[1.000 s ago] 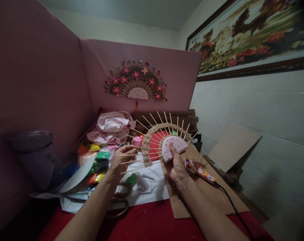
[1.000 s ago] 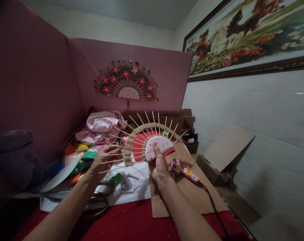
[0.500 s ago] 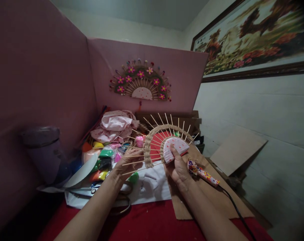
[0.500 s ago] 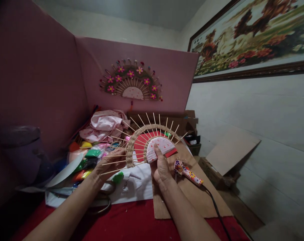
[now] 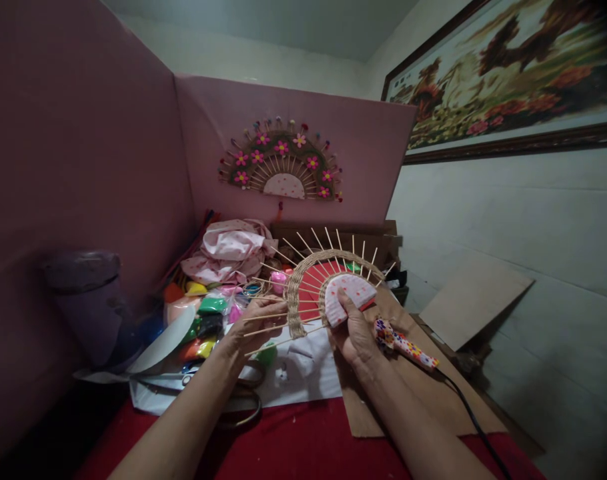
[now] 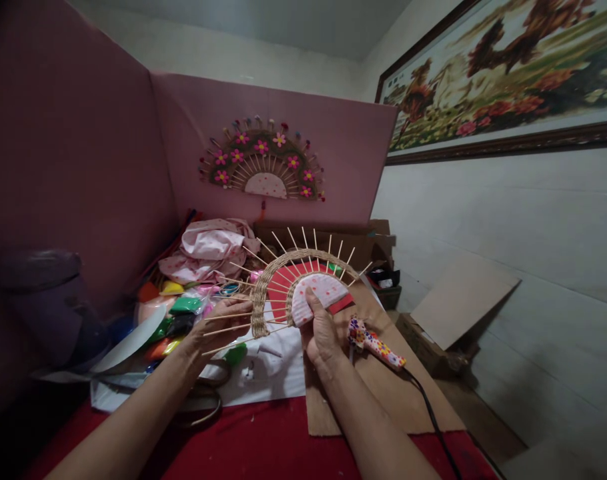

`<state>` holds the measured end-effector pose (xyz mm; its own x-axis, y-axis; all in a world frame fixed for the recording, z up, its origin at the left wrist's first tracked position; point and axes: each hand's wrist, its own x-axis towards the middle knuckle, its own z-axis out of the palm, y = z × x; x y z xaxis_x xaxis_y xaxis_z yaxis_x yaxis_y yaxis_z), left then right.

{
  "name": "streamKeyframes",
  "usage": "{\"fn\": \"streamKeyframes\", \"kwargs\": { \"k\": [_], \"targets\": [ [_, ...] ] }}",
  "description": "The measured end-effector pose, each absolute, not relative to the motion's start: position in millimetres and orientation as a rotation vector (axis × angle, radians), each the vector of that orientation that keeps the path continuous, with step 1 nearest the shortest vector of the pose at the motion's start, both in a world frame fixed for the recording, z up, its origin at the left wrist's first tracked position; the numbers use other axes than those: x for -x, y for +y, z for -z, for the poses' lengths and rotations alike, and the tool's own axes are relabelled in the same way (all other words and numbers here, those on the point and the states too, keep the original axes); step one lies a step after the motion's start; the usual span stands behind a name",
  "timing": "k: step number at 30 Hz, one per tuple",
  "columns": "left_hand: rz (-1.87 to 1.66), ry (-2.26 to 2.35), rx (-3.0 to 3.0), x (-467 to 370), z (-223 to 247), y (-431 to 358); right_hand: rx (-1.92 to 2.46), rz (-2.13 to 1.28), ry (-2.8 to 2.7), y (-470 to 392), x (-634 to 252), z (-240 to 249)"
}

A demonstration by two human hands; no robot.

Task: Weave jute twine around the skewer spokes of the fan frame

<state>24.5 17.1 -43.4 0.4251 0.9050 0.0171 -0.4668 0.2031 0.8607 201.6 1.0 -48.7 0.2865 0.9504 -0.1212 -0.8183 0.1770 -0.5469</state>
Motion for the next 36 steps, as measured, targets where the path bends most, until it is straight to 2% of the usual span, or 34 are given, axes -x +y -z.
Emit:
{"fn": "streamKeyframes", "kwargs": {
  "k": [20,36],
  "targets": [
    [-1.062,0.646,-0.852,-15,35,13,0.573,-1.288,-0.264,1,-202,48],
    [-1.096,0.616,-1.121,-23,36,8,0.616,-1.311,-0.309,3,-204,54]
  ]
}}
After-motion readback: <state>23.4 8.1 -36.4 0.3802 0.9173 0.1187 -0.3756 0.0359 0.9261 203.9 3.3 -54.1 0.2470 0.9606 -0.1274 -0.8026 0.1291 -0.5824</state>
